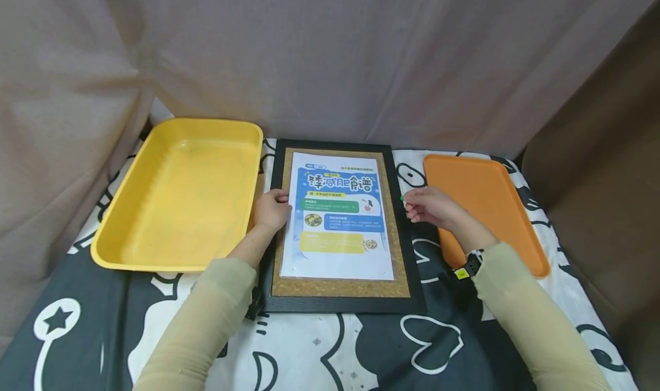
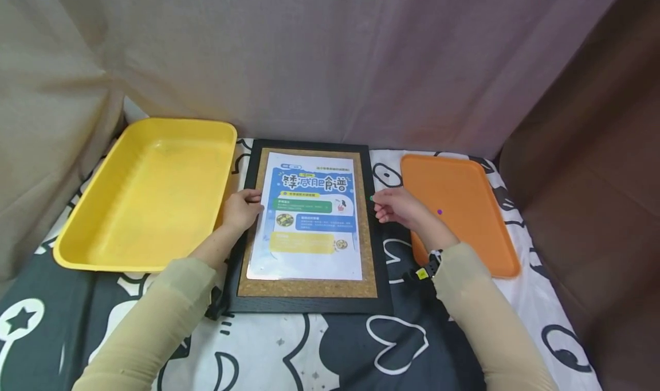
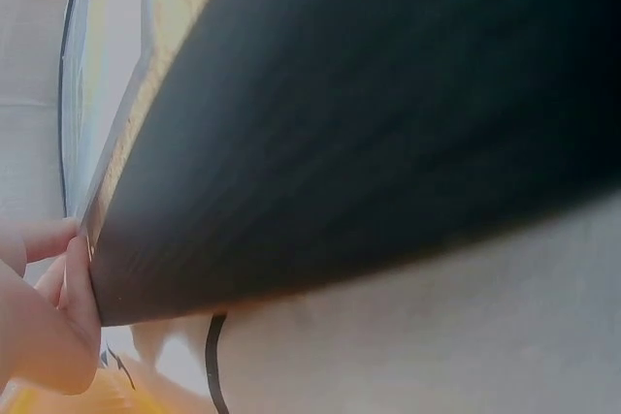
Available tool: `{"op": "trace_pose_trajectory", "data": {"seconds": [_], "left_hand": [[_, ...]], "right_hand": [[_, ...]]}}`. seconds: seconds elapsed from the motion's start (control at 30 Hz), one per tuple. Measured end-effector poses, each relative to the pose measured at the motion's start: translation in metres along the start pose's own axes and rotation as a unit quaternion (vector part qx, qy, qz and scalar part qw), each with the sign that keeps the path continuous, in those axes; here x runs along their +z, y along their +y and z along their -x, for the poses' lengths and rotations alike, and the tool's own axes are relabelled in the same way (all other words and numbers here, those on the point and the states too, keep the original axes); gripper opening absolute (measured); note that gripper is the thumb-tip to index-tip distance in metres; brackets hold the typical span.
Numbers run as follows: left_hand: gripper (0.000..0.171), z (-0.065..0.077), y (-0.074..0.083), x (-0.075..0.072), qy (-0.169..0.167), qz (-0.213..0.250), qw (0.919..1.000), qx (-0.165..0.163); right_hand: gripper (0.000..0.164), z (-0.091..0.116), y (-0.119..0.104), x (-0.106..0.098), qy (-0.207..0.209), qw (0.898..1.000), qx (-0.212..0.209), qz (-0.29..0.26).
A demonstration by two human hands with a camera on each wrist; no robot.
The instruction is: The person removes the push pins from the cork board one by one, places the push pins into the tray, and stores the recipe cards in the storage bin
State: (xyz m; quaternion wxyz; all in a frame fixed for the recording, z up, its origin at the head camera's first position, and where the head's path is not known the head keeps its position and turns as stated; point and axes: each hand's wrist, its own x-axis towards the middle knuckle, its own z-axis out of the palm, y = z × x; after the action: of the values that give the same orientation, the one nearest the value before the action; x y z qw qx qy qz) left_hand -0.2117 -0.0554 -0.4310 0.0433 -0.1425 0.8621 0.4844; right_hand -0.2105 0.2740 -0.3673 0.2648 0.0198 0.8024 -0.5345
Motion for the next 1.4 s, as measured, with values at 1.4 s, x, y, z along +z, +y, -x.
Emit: {"op": "trace_pose_trajectory", "data": {"seconds": [1.4], "left_hand": [[0.05, 0.019, 0.035, -0.045, -0.11, 0.128, 0.9856, 0.015]], "right_hand": [[0.027, 0.028, 0.016, -0.02, 0.009, 0.995, -0.001, -0.098]]}}
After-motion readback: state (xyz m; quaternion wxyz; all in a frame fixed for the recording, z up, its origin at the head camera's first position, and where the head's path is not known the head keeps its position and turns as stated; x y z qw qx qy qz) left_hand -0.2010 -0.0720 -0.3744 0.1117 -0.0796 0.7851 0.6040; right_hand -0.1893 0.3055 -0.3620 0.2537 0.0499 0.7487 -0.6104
